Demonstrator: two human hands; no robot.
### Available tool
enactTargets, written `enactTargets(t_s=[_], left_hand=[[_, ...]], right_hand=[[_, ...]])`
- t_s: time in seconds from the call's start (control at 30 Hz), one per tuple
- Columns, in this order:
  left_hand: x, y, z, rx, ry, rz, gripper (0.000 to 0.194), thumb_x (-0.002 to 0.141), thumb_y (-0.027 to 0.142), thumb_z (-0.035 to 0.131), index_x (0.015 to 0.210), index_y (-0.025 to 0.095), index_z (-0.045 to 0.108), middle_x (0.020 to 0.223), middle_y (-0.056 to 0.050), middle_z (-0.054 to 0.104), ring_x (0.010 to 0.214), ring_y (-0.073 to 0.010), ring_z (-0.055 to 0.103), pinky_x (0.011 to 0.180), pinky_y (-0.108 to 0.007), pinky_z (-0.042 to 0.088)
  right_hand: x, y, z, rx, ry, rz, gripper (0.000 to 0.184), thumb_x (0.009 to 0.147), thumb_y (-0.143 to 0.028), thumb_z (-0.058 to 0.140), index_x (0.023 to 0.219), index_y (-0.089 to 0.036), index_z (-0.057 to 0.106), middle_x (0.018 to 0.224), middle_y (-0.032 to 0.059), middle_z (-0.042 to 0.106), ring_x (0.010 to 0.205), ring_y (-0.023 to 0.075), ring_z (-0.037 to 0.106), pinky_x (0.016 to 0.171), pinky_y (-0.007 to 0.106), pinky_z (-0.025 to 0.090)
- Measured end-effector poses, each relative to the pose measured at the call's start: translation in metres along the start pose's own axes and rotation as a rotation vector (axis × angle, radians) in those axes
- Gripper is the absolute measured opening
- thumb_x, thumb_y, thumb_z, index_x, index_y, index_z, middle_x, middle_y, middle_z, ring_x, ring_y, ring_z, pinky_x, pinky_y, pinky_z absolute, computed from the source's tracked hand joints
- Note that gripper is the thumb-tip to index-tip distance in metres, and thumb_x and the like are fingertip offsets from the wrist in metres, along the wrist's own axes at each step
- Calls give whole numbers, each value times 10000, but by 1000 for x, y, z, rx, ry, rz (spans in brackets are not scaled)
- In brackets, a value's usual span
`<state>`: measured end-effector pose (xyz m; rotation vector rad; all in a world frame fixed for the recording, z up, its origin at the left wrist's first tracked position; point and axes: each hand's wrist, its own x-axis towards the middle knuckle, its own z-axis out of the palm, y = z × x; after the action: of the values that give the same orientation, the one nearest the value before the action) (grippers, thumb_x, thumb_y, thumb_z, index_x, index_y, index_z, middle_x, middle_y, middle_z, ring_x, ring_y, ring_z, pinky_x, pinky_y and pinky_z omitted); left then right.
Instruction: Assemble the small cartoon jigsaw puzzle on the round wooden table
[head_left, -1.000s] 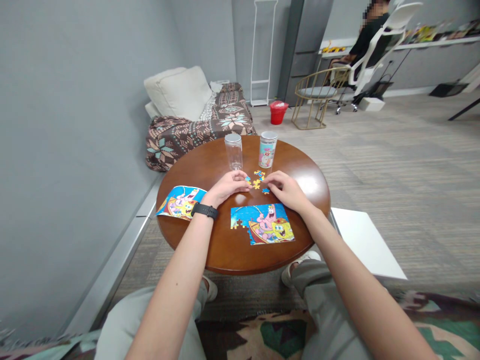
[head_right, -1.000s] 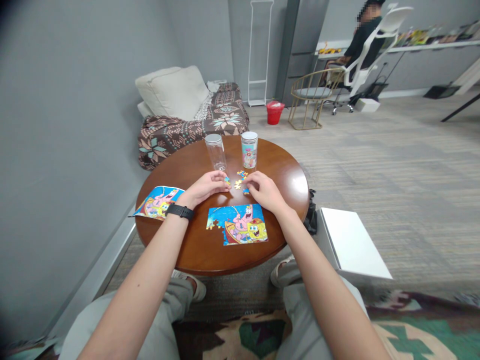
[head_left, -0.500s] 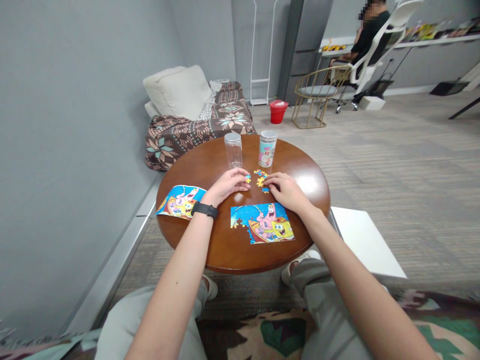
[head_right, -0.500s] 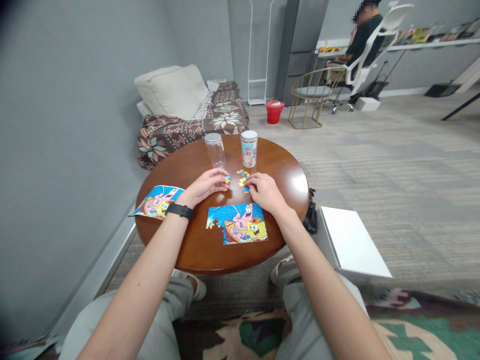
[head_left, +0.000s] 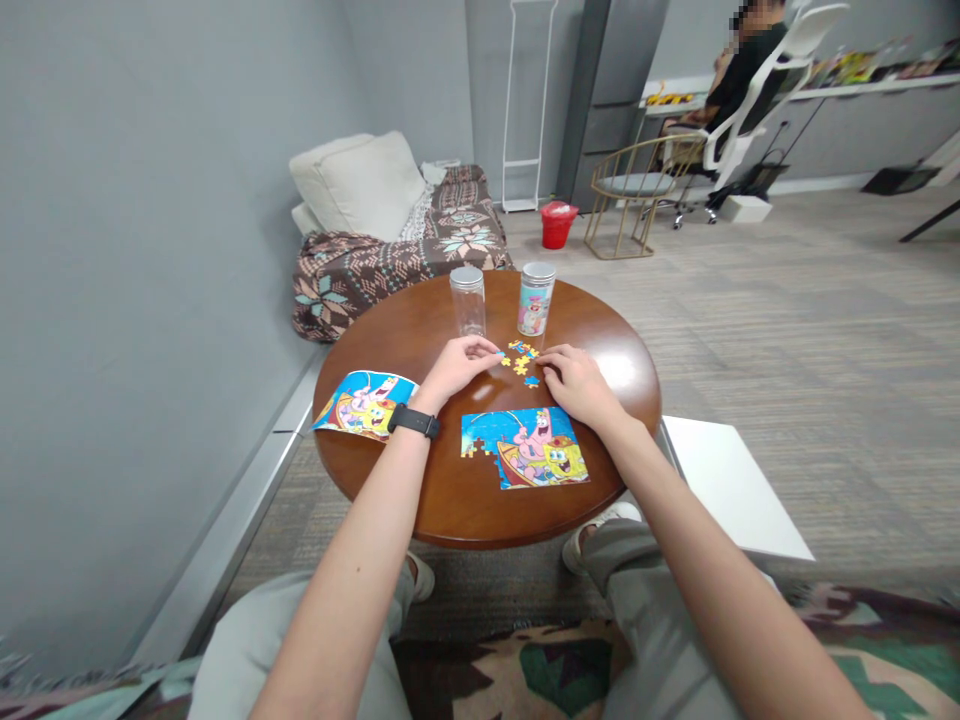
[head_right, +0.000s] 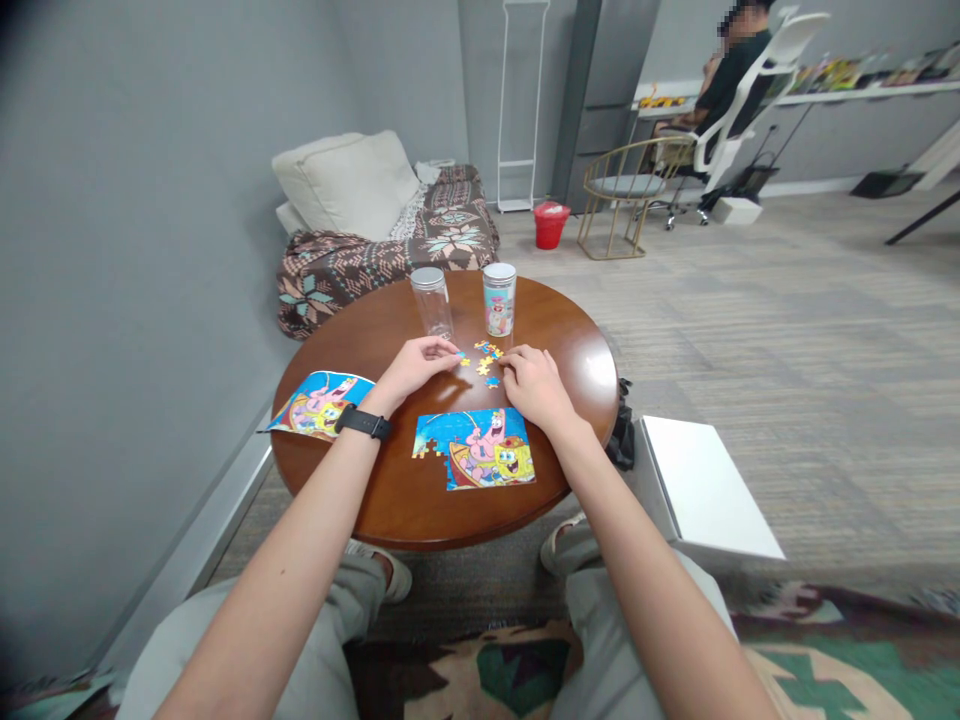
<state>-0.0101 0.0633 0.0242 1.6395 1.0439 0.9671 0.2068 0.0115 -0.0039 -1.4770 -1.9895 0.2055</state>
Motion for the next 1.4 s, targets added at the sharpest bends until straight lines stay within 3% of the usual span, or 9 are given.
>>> enactTargets(t_s=[0.1,0.2,0.4,0.67,0.83,1.0,1.13,1.4], left_hand=[[-1,-1,-1,99,-29,10,246,712,378,763,790,151,710,758,-36,702,700,-146,608,699,-258,457],[-2,-1,-1,214,-58,32,248,756,403,716,776,155,713,694,-25,675,629,-140,571,626,-253,427],[-3,-3,0,348,-156,176,147,801,311,668,794,164,671,763,-22,679,701,-140,585,655,-246,428],[-1,-8,-1,296,-212,217,82,792,145,634,874,143,637,846,-33,694,753,-126,627,724,-253,495],[-1,-8,1,295,-237,235,196,768,19,536,880,141,640,871,-42,709,784,-121,644,770,-263,518],[-2,-5,2,298,-230,208,140,773,114,624,909,142,644,885,-51,706,807,-137,640,787,-284,519],[-3,-6,2,329,-269,207,239,733,237,740,934,143,653,907,-51,694,856,-156,627,818,-304,506],[0,-11,0,289,-304,202,140,793,127,653,932,138,660,919,-60,717,834,-140,643,816,-301,517]], right_hand=[[-1,-1,1,9,-18,-28,316,913,-192,438,1127,-235,666,1330,95,610,1296,301,485,1103,625,300],[-1,-2,1,-10,-47,-41,330,922,-188,421,1131,-243,670,1261,87,643,1248,304,516,1103,641,276],[2,-1,-3,28,22,-60,250,879,-190,495,975,-195,726,1020,117,644,1005,276,590,963,459,457],[0,5,4,74,51,-139,122,784,-179,628,871,-214,706,1009,85,627,999,262,584,935,447,469],[0,5,3,95,62,-124,94,782,-173,615,854,-211,660,985,84,627,987,264,580,928,451,464],[0,5,2,95,75,-72,182,791,-111,519,899,-204,632,978,91,634,963,265,578,910,446,465],[0,7,2,67,115,23,339,702,-8,458,920,-204,629,972,84,661,967,273,574,914,446,456],[-1,6,2,76,101,3,259,748,-66,497,922,-204,631,929,72,665,922,254,588,861,411,473]])
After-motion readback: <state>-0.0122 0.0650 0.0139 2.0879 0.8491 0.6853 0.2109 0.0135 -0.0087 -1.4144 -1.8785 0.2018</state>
